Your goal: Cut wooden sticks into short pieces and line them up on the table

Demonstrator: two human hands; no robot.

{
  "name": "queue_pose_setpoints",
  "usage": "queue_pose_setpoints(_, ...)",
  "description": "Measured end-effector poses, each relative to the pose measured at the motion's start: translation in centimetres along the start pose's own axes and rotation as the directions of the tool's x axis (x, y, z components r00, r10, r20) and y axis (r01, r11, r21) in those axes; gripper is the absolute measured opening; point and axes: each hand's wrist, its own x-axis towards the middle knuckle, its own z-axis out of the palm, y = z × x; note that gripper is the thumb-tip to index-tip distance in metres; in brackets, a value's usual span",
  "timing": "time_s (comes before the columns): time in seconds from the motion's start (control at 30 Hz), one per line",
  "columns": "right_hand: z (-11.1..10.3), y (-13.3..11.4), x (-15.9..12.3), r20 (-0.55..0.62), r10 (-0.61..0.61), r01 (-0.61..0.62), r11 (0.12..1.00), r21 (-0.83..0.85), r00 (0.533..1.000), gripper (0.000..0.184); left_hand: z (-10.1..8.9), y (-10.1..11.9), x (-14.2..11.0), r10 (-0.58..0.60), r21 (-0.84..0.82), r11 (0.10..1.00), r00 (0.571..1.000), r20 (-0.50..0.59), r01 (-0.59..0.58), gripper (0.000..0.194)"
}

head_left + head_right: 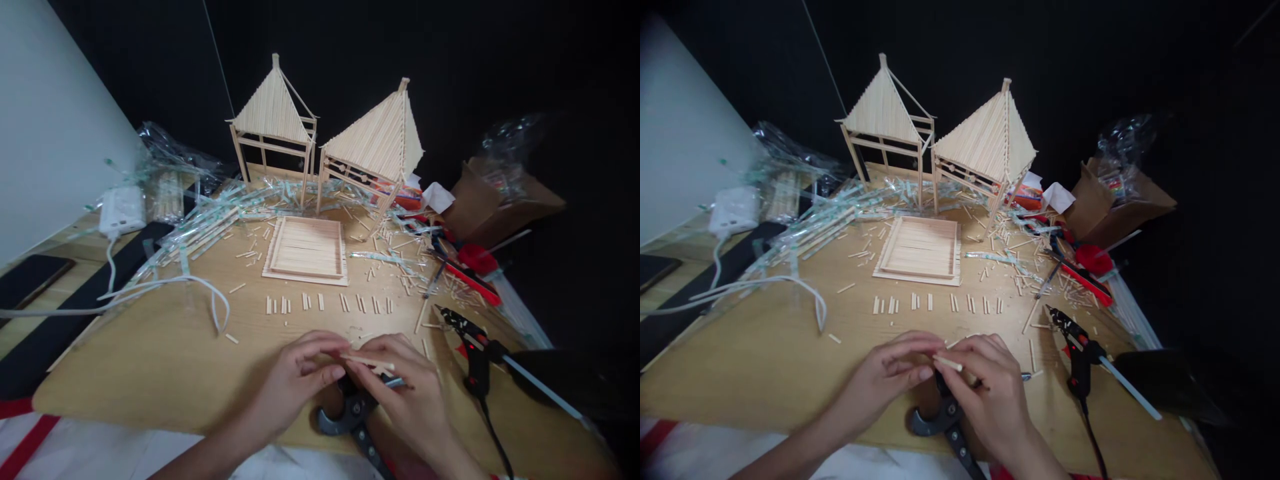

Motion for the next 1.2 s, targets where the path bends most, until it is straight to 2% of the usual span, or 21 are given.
queue_pose_setpoints(0.07, 0.1, -0.2, 0.0, 0.036, 0.120, -0.123, 0.986, 0.109, 0.992, 0.009, 0.0, 0.4, -0.1, 0.092, 0.159, 0.983, 0.996, 0.012, -0.093, 0.015)
queue_pose_setpoints(0.17, 0.5, -0.4, 0.3, 0.067, 0.243, -0.252, 0.939, 0.233, 0.968, 0.009, 0.2, 1.1, -0.2, 0.126, 0.300, 0.944, 0.990, 0.059, -0.139, 0.017)
queue_pose_setpoints(0.27, 0.6, -0.4, 0.9, 0.086, 0.314, -0.325, 0.900, 0.290, 0.945, 0.011, 0.2, 1.3, 0.3, 0.117, 0.351, 0.926, 0.990, 0.078, -0.137, 0.018)
queue_pose_setpoints(0.33, 0.3, -0.1, 0.9, 0.101, 0.319, -0.335, 0.904, 0.265, 0.942, 0.012, -0.1, 1.2, 1.1, 0.067, 0.331, 0.940, 0.995, 0.074, -0.088, 0.018)
queue_pose_setpoints(0.4, -0.4, 0.6, 0.1, 0.105, 0.285, -0.297, 0.946, 0.133, 0.953, 0.019, -0.6, 1.1, 2.0, -0.042, 0.254, 0.967, 0.996, 0.084, 0.019, 0.019)
queue_pose_setpoints(0.47, -1.2, 1.6, -1.6, 0.110, 0.204, -0.193, 0.975, -0.109, 0.973, 0.044, -1.3, 1.2, 3.0, -0.161, 0.156, 0.978, 0.979, 0.127, 0.141, 0.022)
queue_pose_setpoints(0.57, -1.5, 3.5, -5.4, 0.200, 0.047, 0.051, 0.886, -0.461, 0.979, 0.101, -2.3, 1.3, 4.3, -0.257, 0.060, 0.966, 0.951, 0.173, 0.250, 0.027)
queue_pose_setpoints(0.6, -1.4, 4.2, -6.7, 0.192, 0.013, 0.096, 0.834, -0.544, 0.981, 0.112, -2.5, 1.2, 4.6, -0.269, 0.042, 0.963, 0.949, 0.167, 0.266, 0.028)
queue_pose_setpoints(0.63, -1.1, 4.7, -7.7, 0.161, 0.017, 0.086, 0.786, -0.612, 0.987, 0.112, -2.6, 1.0, 4.8, -0.273, 0.029, 0.962, 0.950, 0.152, 0.272, 0.028)
queue_pose_setpoints(0.7, -0.5, 5.4, -9.1, 0.206, 0.049, 0.101, 0.748, -0.656, 0.977, 0.109, -2.6, 0.6, 5.0, -0.255, 0.024, 0.967, 0.959, 0.122, 0.254, 0.027)
queue_pose_setpoints(0.83, 0.0, 5.3, -9.5, 0.270, 0.118, 0.084, 0.768, -0.635, 0.956, 0.096, -2.3, -0.5, 4.8, -0.186, 0.041, 0.982, 0.981, 0.052, 0.184, 0.024)
queue_pose_setpoints(0.93, -0.6, 4.1, -8.9, 0.291, 0.143, 0.071, 0.784, -0.616, 0.946, 0.072, -2.3, -0.9, 4.5, -0.139, 0.027, 0.990, 0.990, -0.011, 0.140, 0.021)
queue_pose_setpoints(1.03, -2.0, 2.1, -8.3, 0.307, 0.268, -0.044, 0.814, -0.580, 0.913, 0.057, -2.1, -1.1, 4.3, -0.115, 0.015, 0.993, 0.993, -0.027, 0.115, 0.021)
queue_pose_setpoints(1.13, -3.0, 0.3, -7.4, 0.204, 0.301, -0.134, 0.805, -0.577, 0.932, 0.051, -1.8, -1.3, 3.9, -0.098, 0.027, 0.995, 0.995, -0.019, 0.098, 0.020)
queue_pose_setpoints(1.2, -2.8, -0.4, -6.9, 0.099, 0.310, -0.192, 0.779, -0.597, 0.946, 0.047, -1.7, -1.6, 3.6, -0.045, 0.086, 0.995, 0.999, -0.022, 0.047, 0.018)
